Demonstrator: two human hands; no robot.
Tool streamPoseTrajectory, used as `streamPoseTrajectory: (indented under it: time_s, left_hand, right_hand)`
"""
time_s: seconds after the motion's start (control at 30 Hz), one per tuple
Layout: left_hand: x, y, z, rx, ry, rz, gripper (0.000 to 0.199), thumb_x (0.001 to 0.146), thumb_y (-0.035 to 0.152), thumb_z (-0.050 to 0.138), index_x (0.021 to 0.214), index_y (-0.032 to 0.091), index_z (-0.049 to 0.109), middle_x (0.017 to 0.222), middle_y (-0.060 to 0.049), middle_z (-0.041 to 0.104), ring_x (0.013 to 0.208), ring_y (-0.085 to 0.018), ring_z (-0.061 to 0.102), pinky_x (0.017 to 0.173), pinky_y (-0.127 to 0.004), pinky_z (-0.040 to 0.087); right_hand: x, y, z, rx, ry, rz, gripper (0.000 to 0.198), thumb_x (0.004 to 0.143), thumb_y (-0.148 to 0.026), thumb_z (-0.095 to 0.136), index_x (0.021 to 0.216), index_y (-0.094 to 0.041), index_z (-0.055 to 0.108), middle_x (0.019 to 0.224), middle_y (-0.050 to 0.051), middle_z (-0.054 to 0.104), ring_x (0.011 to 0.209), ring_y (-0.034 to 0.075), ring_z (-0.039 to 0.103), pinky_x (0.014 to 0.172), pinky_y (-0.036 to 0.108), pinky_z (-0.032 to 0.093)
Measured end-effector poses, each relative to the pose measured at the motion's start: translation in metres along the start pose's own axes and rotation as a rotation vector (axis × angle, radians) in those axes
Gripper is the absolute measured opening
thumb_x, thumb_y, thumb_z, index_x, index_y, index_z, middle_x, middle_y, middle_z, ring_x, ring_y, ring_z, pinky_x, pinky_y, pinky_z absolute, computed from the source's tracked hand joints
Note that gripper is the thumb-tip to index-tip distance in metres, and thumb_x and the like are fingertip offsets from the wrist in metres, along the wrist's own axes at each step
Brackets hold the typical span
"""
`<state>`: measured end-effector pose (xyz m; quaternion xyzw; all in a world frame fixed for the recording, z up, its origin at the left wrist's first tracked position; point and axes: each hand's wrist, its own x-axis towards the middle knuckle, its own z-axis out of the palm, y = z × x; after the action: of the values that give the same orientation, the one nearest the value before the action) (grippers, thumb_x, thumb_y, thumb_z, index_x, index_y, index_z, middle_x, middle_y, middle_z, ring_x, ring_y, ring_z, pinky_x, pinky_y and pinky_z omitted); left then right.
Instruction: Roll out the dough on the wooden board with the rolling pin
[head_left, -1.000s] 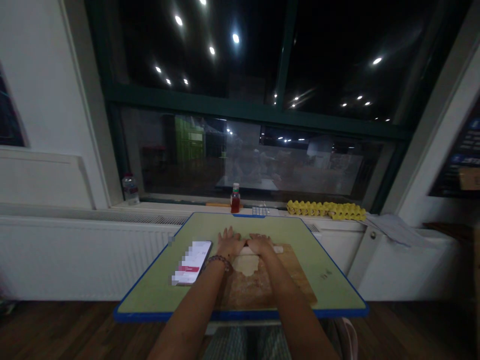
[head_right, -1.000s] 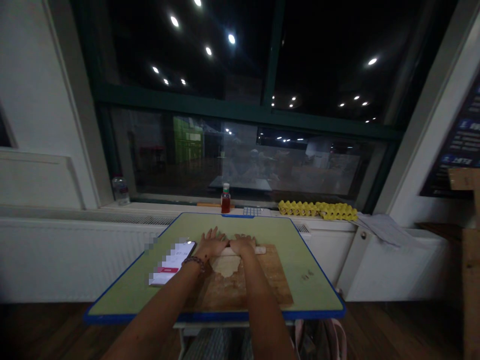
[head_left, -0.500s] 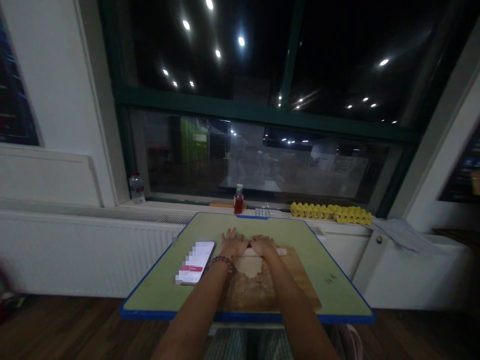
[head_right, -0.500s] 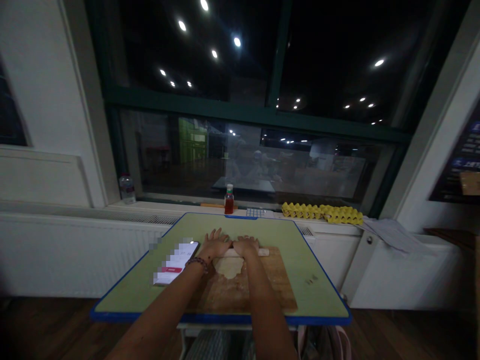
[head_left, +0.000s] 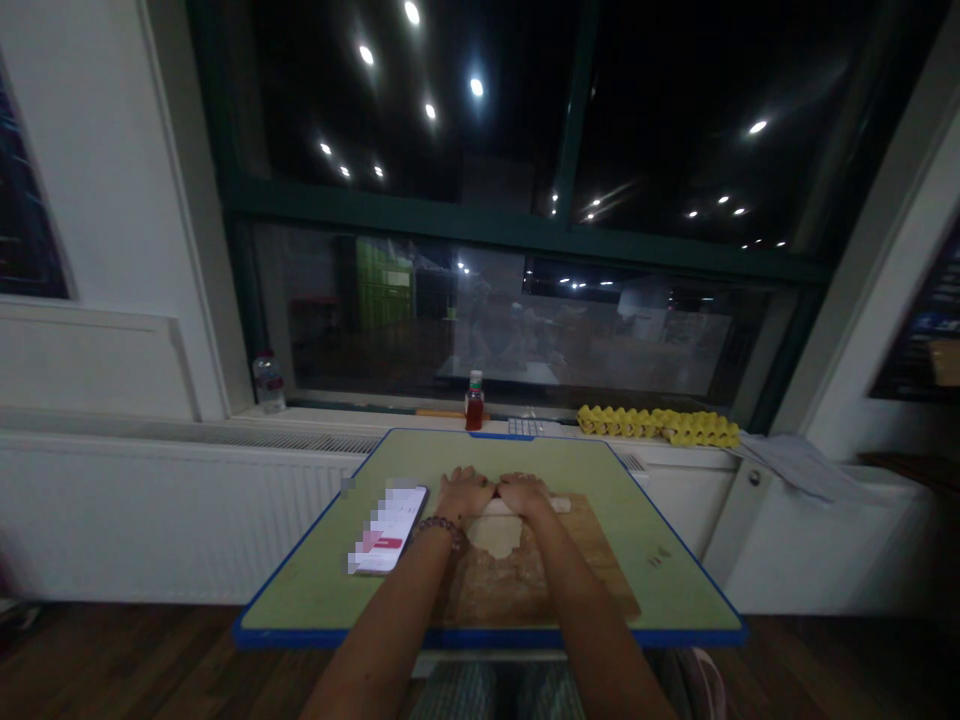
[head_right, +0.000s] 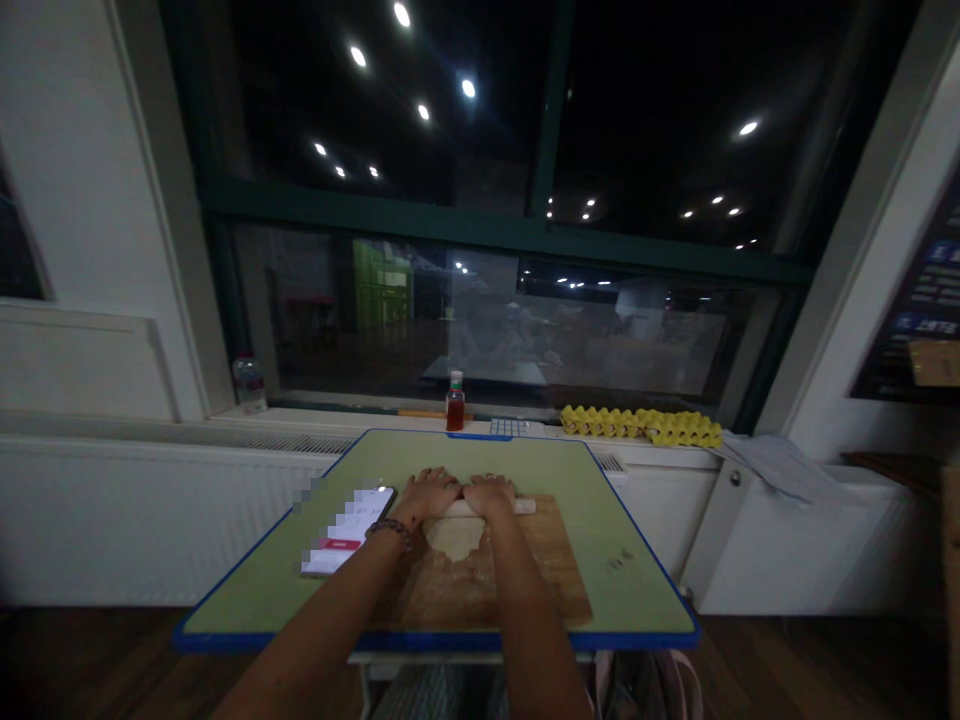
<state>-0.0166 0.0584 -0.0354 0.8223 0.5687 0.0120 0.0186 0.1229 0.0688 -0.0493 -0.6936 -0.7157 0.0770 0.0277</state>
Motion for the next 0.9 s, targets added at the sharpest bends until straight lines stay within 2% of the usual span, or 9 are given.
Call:
streamPoseTrajectory:
  time_s: [0.37, 0.9]
  left_hand:
    - [-0.0026, 0.0009, 0.0002, 0.001, 0.047, 0.026, 0.04, 0.093, 0.037, 0.035, 0.116, 0.028, 0.066, 0.129, -0.011, 0.059, 0.126, -0.033, 0.045, 0.097, -0.058, 0.04]
    - [0.0033, -0.004, 0.0075, -0.003, 0.073, 0.047, 0.034, 0.093, 0.038, 0.041, 0.114, 0.031, 0.067, 0.126, -0.01, 0.062, 0.121, -0.03, 0.05, 0.097, -0.051, 0.042]
  right_hand:
    - [-0.0027, -0.001, -0.0031, -0.003, 0.002, -0.008, 0.049, 0.09, -0.038, 0.033, 0.126, -0.025, 0.062, 0.135, 0.01, 0.058, 0.122, 0.028, 0.055, 0.098, 0.042, 0.042]
    - [-0.0049, -0.0015, -0.005, -0.008, -0.005, -0.025, 0.048, 0.09, -0.037, 0.032, 0.125, -0.024, 0.062, 0.134, 0.009, 0.059, 0.12, 0.027, 0.056, 0.096, 0.04, 0.043]
